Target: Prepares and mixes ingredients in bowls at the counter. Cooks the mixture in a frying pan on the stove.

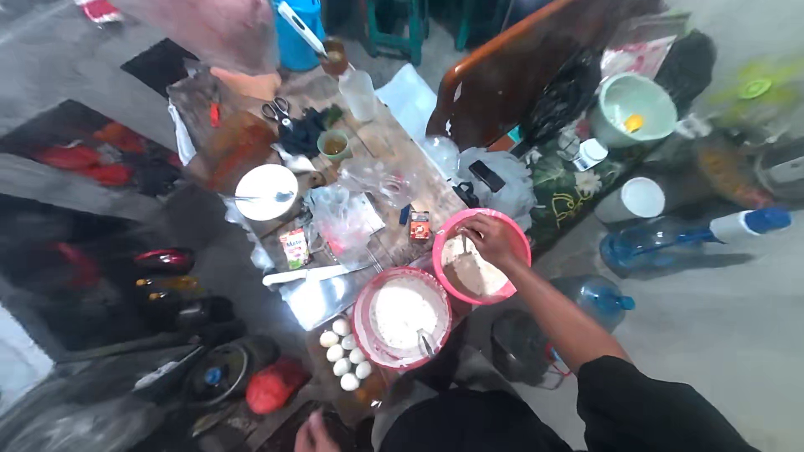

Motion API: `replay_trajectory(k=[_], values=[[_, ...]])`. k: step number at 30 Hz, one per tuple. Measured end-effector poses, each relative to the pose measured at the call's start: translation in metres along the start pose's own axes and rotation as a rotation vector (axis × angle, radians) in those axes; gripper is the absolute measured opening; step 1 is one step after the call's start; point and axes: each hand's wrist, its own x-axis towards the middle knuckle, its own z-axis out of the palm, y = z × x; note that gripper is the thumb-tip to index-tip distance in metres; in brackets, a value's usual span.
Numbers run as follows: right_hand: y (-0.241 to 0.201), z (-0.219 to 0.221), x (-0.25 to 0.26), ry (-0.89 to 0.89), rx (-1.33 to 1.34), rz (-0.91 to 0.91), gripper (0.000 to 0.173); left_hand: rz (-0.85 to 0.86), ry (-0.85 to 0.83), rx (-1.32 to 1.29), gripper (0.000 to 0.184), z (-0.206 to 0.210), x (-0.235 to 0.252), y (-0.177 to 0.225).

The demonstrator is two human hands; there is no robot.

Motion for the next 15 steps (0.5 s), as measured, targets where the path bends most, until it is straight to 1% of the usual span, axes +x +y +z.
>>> replay_trajectory(k=[2,4,6,7,9,11,13,15], values=[[0.005,-0.003,-0.002,0.025,0.042,-0.029,0.012,0.227,-0.071,-0.112,0.034,0.037,-0.001,0.106],[0.005,-0.007,-0.005,0.033,0.065,-0.049,0.012,0.522,-0.178,-0.209,0.025,0.080,0.001,0.199],[0.004,-0.010,-0.011,0.020,0.073,-0.062,0.012,0.783,-0.268,-0.209,0.022,0.124,0.007,0.270],[0.004,-0.011,-0.014,0.013,0.073,-0.072,0.012,0.874,-0.291,-0.168,0.022,0.146,0.010,0.296],[0.005,-0.011,-0.021,0.035,0.066,-0.087,0.011,1.006,-0.326,-0.028,0.025,0.185,0.019,0.329],[0.008,-0.011,-0.025,0.075,0.058,-0.086,0.010,1.102,-0.370,0.110,0.023,0.211,0.025,0.345],[0.015,-0.009,-0.035,0.106,0.073,-0.086,0.009,1.157,-0.393,0.148,0.021,0.226,0.023,0.347],[0.021,-0.006,-0.045,0.101,0.109,-0.079,0.008,1.182,-0.371,0.159,0.018,0.233,0.017,0.344]])
